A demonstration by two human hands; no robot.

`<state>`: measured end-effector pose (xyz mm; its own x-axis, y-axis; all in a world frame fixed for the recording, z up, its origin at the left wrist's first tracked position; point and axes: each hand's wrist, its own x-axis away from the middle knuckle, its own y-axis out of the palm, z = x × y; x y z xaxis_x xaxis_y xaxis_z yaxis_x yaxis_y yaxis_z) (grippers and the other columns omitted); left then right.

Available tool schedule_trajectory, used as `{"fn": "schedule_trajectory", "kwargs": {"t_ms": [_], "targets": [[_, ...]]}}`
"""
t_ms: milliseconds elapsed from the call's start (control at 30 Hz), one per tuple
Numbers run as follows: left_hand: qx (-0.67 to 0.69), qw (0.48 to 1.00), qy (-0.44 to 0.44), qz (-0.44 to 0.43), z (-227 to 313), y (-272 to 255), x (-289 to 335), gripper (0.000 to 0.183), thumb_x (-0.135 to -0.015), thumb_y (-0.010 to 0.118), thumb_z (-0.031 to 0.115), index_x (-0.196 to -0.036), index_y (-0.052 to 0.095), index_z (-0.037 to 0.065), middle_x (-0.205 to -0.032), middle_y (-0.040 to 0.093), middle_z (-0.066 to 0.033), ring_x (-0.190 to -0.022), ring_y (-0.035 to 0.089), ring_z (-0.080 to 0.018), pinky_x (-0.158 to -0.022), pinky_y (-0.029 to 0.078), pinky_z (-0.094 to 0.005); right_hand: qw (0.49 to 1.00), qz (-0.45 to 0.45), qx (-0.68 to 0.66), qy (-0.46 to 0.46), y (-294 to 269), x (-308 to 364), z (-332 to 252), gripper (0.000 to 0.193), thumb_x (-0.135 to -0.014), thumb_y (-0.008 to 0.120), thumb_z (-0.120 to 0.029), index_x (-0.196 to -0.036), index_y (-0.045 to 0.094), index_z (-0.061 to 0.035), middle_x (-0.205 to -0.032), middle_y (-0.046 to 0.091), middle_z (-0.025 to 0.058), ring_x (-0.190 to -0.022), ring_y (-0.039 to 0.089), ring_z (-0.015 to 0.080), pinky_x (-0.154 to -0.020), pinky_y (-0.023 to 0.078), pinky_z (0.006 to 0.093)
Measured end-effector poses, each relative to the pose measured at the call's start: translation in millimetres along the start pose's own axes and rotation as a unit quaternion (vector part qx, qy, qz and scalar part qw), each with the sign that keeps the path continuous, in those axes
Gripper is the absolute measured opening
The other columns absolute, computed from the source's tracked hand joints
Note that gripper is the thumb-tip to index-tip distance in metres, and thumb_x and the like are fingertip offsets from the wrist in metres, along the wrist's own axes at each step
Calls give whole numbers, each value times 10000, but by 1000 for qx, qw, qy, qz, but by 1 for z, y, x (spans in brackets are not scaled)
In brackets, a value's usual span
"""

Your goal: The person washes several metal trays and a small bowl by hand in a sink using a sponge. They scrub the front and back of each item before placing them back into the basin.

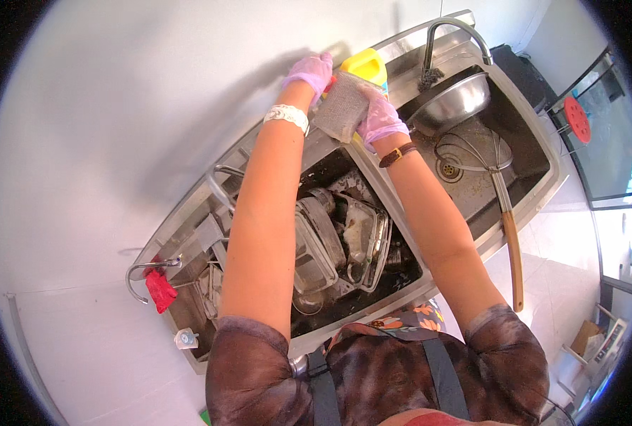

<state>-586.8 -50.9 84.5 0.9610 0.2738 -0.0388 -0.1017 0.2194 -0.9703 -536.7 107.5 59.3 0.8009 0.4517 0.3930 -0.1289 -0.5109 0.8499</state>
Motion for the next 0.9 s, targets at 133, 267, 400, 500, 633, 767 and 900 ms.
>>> {"fn": "schedule_trajectory", "kwargs": {"t_ms": [133,267,400,500,633,767,900], "targets": [[-77,995,51,-44,13,11,3,312,-852,317,231,-1035,480,37,-1033,516,-184,-924,516,-310,-829,397,-366,999,-4,-24,33,-8,-17,-10,293,-799,497,-158,-1075,468,-66,-1016,546,99,-946,513,266,-850,399,423],[-78,991,107,-32,8,6,6,331,-861,280,230,-1048,472,35,-1054,502,-178,-974,481,-319,-858,375,-354,998,-18,-30,55,1,-16,-9,317,-810,494,-191,-1096,446,-63,-1001,539,100,-918,519,248,-823,413,381],[-7,974,225,-14,23,-1,3,306,-854,389,201,-1102,464,40,-1107,484,-153,-1025,448,-297,-896,355,-350,811,-146,506,-253,5,7,-48,237,-800,475,-212,-996,501,-82,-903,558,74,-827,529,201,-746,427,338],[324,938,49,-113,12,8,15,316,-841,384,210,-1071,501,28,-1022,528,-129,-940,494,-219,-819,390,-340,847,-179,449,-220,-4,-23,-4,257,-811,463,-229,-1014,500,-77,-934,553,73,-852,520,192,-765,419,325],[129,989,67,-39,8,18,1,354,-875,287,258,-1065,481,31,-1097,481,-138,-1005,462,-242,-864,362,-326,979,-125,159,-33,-24,-45,5,285,-825,446,-252,-1038,498,-70,-976,546,72,-887,509,180,-790,409,308],[50,989,125,62,-27,6,-11,383,-891,288,274,-1117,450,11,-1170,436,-157,-1064,428,-265,-911,331,-340,956,-165,233,-72,-25,-36,20,314,-840,429,-275,-1061,497,-64,-1018,539,71,-921,498,168,-814,400,291],[275,939,70,193,56,-11,106,402,-905,307,250,-1174,401,-34,-1190,416,-181,-1079,420,-270,-925,324,-335,898,-137,373,-191,-53,52,-10,250,-819,457,-211,-1013,515,-65,-929,561,67,-880,523,167,-778,416,287]]}}
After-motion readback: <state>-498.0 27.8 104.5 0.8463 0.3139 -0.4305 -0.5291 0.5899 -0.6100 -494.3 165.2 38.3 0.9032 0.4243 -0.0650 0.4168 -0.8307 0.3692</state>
